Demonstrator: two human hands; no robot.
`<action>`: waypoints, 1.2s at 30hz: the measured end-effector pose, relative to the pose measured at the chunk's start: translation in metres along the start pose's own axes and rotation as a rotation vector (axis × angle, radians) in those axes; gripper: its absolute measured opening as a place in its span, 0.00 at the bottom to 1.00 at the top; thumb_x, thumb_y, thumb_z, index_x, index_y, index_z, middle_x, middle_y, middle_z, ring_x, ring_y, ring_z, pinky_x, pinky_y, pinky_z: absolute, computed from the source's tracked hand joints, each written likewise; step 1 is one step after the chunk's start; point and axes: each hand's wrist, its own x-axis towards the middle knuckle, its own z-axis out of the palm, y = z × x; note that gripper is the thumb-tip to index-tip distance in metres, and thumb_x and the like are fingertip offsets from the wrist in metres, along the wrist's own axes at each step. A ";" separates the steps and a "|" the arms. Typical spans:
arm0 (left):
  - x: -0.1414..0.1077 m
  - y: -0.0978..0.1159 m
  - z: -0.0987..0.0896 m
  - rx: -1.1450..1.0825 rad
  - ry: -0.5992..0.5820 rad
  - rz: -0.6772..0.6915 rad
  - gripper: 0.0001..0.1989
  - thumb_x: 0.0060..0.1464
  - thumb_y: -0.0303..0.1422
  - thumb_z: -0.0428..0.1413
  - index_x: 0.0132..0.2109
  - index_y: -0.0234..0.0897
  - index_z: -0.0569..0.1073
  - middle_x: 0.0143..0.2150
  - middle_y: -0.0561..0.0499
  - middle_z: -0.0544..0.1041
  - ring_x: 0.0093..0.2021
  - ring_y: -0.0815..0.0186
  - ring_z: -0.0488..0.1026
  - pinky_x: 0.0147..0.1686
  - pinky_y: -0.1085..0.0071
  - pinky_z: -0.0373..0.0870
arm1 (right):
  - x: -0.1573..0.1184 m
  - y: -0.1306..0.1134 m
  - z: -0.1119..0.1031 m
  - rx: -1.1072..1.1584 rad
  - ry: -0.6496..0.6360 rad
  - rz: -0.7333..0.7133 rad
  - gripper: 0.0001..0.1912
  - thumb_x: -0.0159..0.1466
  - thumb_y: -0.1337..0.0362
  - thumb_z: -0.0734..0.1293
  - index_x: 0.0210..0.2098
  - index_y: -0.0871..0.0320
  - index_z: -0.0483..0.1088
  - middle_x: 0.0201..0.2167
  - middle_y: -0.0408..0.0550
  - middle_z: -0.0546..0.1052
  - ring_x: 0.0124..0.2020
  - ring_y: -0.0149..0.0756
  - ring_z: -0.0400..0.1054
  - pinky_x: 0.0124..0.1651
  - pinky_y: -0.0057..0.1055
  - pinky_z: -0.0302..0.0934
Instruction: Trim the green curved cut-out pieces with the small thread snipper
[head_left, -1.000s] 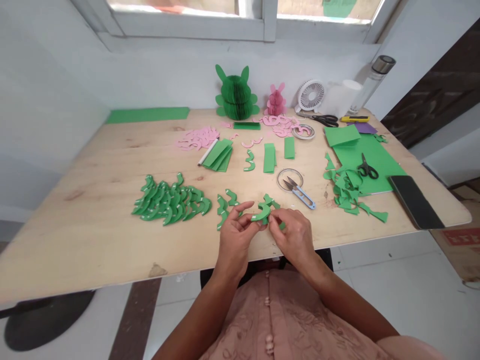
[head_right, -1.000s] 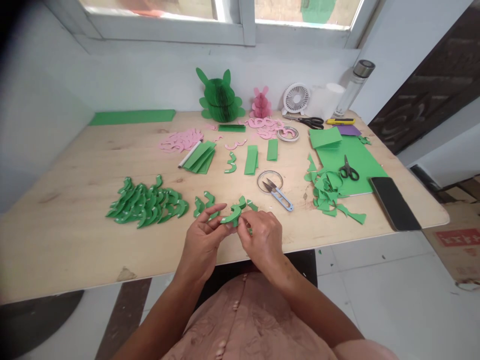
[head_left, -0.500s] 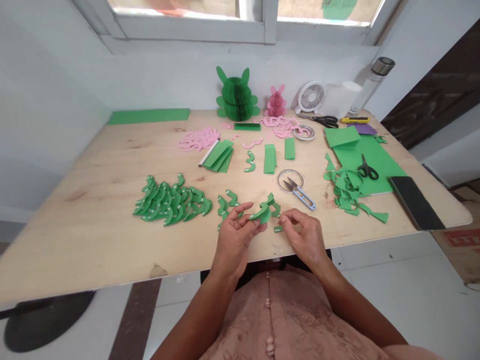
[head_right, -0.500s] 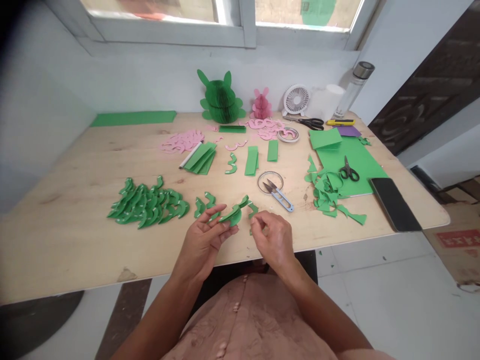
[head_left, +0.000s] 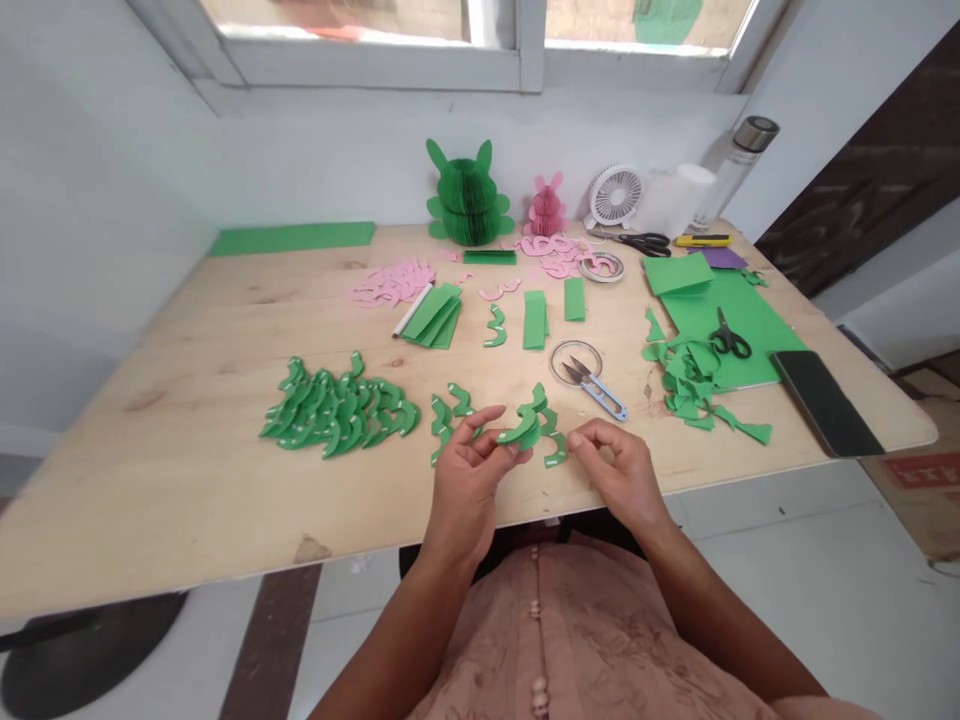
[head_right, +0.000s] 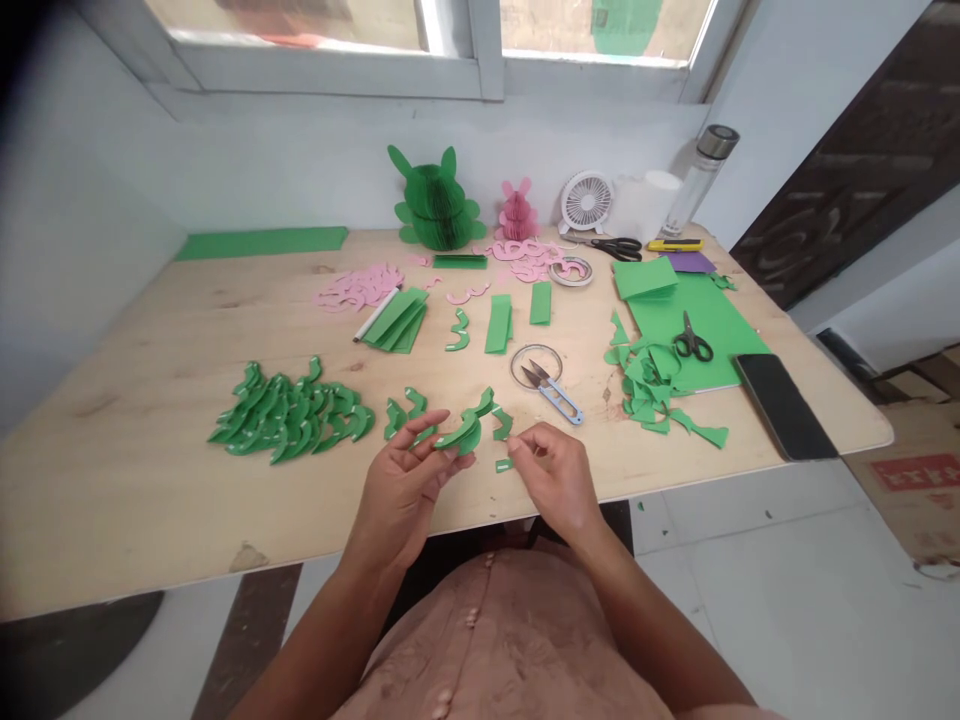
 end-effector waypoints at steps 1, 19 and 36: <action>0.000 0.000 0.000 0.005 0.000 0.005 0.23 0.39 0.27 0.64 0.46 0.35 0.69 0.29 0.53 0.76 0.31 0.70 0.73 0.37 0.69 0.72 | 0.001 -0.002 0.003 0.035 -0.001 0.006 0.10 0.60 0.62 0.62 0.23 0.57 0.67 0.23 0.44 0.72 0.27 0.32 0.65 0.32 0.29 0.60; -0.007 -0.004 0.001 0.275 -0.041 0.190 0.20 0.43 0.27 0.60 0.47 0.37 0.69 0.32 0.51 0.77 0.34 0.67 0.74 0.39 0.71 0.69 | 0.006 -0.022 0.025 0.529 -0.101 0.290 0.13 0.56 0.55 0.66 0.23 0.58 0.66 0.19 0.39 0.65 0.22 0.27 0.58 0.27 0.26 0.54; -0.007 -0.001 0.002 0.281 -0.069 0.111 0.22 0.42 0.30 0.62 0.48 0.36 0.69 0.28 0.55 0.71 0.30 0.70 0.69 0.35 0.74 0.65 | 0.002 -0.019 0.029 0.456 -0.091 0.260 0.09 0.56 0.60 0.66 0.24 0.58 0.64 0.20 0.38 0.62 0.23 0.27 0.54 0.26 0.25 0.50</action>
